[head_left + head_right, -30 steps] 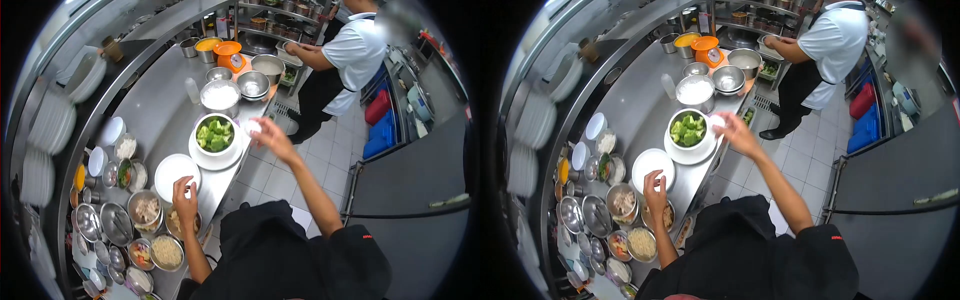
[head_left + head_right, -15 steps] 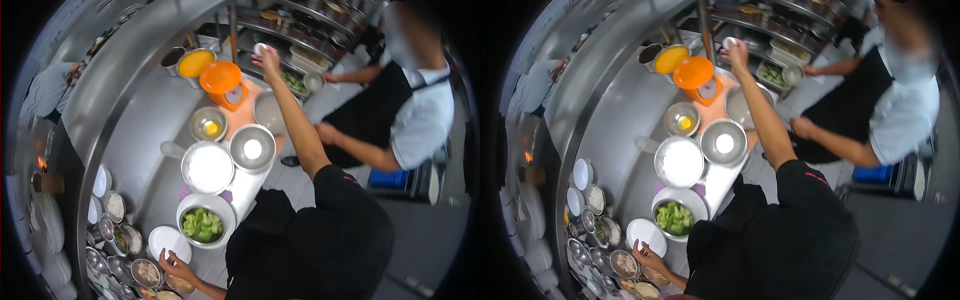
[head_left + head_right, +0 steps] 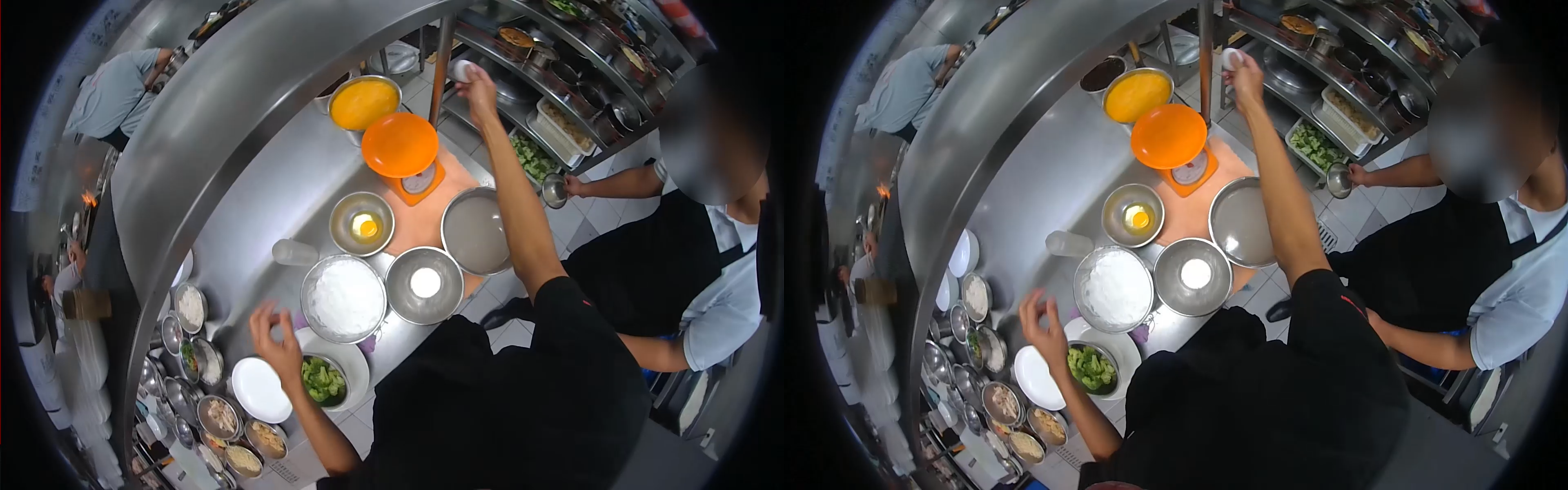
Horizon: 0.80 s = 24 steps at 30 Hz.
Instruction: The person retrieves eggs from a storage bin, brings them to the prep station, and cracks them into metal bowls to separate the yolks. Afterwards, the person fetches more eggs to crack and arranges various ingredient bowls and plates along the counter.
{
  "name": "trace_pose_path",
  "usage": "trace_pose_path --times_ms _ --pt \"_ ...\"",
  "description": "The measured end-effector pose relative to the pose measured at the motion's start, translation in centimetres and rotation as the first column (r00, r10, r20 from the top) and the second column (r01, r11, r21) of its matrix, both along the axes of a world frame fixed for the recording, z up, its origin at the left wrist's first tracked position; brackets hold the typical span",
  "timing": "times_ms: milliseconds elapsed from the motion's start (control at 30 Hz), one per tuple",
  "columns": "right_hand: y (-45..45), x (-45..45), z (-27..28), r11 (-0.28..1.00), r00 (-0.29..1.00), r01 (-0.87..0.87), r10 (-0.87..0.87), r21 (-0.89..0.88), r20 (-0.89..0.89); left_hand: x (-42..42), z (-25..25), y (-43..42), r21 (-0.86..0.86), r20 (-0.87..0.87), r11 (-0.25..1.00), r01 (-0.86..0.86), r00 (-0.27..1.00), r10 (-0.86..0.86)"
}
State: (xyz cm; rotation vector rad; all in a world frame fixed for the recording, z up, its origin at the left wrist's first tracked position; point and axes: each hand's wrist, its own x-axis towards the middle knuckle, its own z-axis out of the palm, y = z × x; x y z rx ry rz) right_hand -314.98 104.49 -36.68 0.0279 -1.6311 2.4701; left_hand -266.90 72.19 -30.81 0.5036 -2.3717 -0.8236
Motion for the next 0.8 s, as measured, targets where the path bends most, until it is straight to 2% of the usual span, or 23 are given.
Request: trace_pose_path --times_ms 67,133,167,233,333,367,433,467,533,600,667,700,733,800 --pt "1.2 2.8 0.5 0.989 0.997 -0.072 0.074 -0.126 0.015 -3.7 0.1 1.0 0.099 -0.051 0.988 0.12 0.992 -0.116" --pt "0.9 8.0 2.6 0.931 0.935 -0.352 0.355 -0.096 0.015 -7.7 1.1 2.6 0.281 -0.059 0.935 0.217 0.976 -0.209" --pt "0.1 9.9 2.0 0.877 0.879 -0.476 0.477 -0.056 0.006 -9.8 1.1 3.0 0.284 -0.075 0.913 0.293 0.956 -0.283" --pt "-2.8 14.2 0.8 0.759 0.742 -0.649 0.615 0.057 0.267 -13.9 1.2 4.3 0.335 -0.051 0.847 0.412 0.906 -0.42" --pt "-8.1 19.7 0.1 0.561 0.539 -0.824 0.737 0.076 0.408 -18.1 -0.3 4.6 0.491 0.075 0.692 0.529 0.766 -0.639" --pt "-9.4 20.2 -0.4 0.489 0.466 -0.87 0.764 0.071 0.446 -19.1 -1.5 3.9 0.493 0.073 0.696 0.523 0.772 -0.632" --pt "-11.3 20.5 -2.1 0.491 0.461 -0.869 0.762 0.057 0.454 -20.2 -4.8 1.9 0.642 0.161 0.566 0.518 0.63 -0.76" --pt "-12.1 20.4 -2.9 0.501 0.463 -0.864 0.759 0.043 0.458 -20.4 -6.1 1.3 0.642 0.162 0.567 0.516 0.632 -0.758" --pt "-13.0 20.1 -4.3 0.491 0.459 -0.87 0.774 0.044 0.437 -20.4 -8.1 0.3 0.698 0.186 0.592 0.403 0.696 -0.693" --pt "-13.7 19.5 -5.6 0.39 0.423 -0.906 0.818 0.165 0.39 -20.6 -9.5 -0.3 0.708 0.219 0.605 0.364 0.701 -0.679" --pt "-13.9 18.7 -6.2 0.354 0.392 -0.92 0.835 0.169 0.387 -20.7 -10.6 -0.7 0.722 0.25 0.612 0.324 0.702 -0.667" --pt "-14.0 18.5 -6.4 0.321 0.364 -0.931 0.848 0.173 0.385 -20.7 -11.0 -0.9 0.761 0.219 0.573 0.302 0.713 -0.666" --pt "-14.2 18.4 -6.5 0.319 0.362 -0.932 0.849 0.172 0.384 -20.7 -11.4 -1.1 0.798 0.188 0.533 0.282 0.724 -0.664" --pt "-14.4 18.4 -6.7 0.378 0.411 -0.912 0.817 0.162 0.404 -20.9 -11.4 -1.1 0.778 0.203 0.558 0.289 0.724 -0.659"
